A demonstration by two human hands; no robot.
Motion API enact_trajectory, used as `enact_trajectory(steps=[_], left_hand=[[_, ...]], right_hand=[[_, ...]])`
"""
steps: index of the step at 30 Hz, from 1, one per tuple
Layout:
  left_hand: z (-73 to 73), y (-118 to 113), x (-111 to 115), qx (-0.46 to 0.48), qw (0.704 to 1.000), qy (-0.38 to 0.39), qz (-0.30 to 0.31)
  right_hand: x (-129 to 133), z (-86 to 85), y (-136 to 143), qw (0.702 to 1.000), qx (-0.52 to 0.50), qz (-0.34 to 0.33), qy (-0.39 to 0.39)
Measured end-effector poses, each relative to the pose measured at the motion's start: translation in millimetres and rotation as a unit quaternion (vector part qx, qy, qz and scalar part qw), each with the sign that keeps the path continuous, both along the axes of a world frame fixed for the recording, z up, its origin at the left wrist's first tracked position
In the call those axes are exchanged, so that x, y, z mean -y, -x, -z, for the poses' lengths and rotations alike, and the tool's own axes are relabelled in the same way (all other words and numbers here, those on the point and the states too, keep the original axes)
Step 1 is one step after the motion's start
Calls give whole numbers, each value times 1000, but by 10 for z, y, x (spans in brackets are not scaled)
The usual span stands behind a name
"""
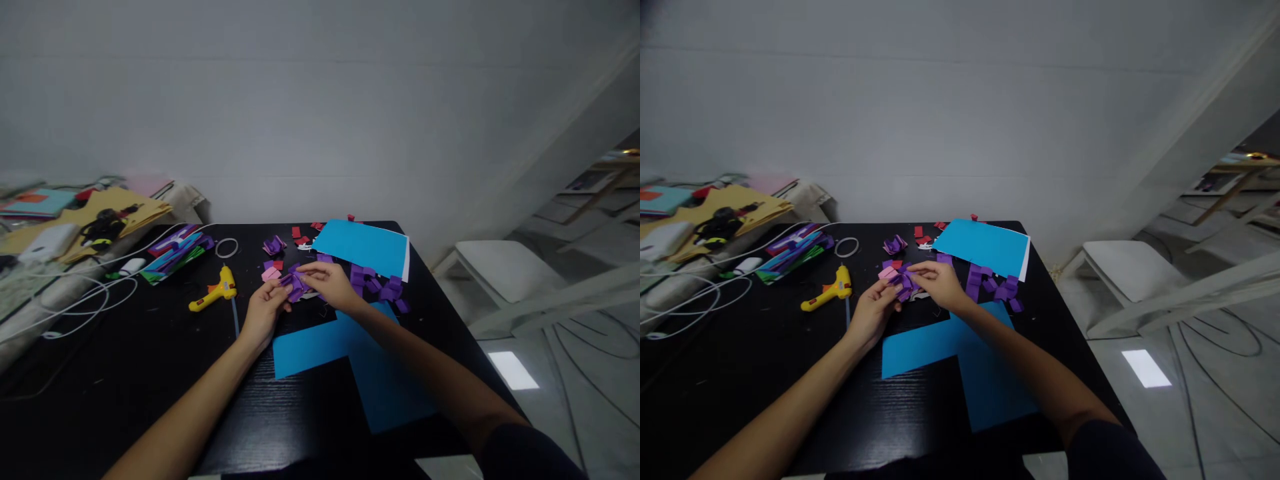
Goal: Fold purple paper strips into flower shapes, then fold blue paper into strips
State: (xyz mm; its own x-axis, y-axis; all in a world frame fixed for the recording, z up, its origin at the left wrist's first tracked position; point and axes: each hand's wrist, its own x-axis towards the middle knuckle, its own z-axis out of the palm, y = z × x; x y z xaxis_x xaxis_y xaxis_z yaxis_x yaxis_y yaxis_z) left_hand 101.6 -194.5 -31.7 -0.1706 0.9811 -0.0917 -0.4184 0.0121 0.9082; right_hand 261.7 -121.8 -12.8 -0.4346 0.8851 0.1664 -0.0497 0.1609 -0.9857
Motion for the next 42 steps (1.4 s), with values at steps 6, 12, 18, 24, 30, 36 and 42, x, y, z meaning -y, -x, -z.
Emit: enact_trajectory(steps=[6,12,18,24,30,36,42], left_hand=[[32,9,-20,29,999,20,-13],[38,15,-29,31,999,32,-26],[57,21,-23,25,999,36,-23],[30,7,-8,25,999,32,9],[-54,-37,43,45,993,31,108],[-26,-108,113,55,979,43,194],[2,-108,123,46,979,48,194]], right_hand=[[67,-62,-49,996,55,-24,-71],[160,-175,-89,992,85,-48,-85],[120,-212,-64,994,83,-66,-28],[15,-245,-160,985,59,-128,98],[-274,-242,-208,971,89,-176,135],[-618,48,367,948,278,-15,-153],[-729,224,737,916,326,-33,-232]])
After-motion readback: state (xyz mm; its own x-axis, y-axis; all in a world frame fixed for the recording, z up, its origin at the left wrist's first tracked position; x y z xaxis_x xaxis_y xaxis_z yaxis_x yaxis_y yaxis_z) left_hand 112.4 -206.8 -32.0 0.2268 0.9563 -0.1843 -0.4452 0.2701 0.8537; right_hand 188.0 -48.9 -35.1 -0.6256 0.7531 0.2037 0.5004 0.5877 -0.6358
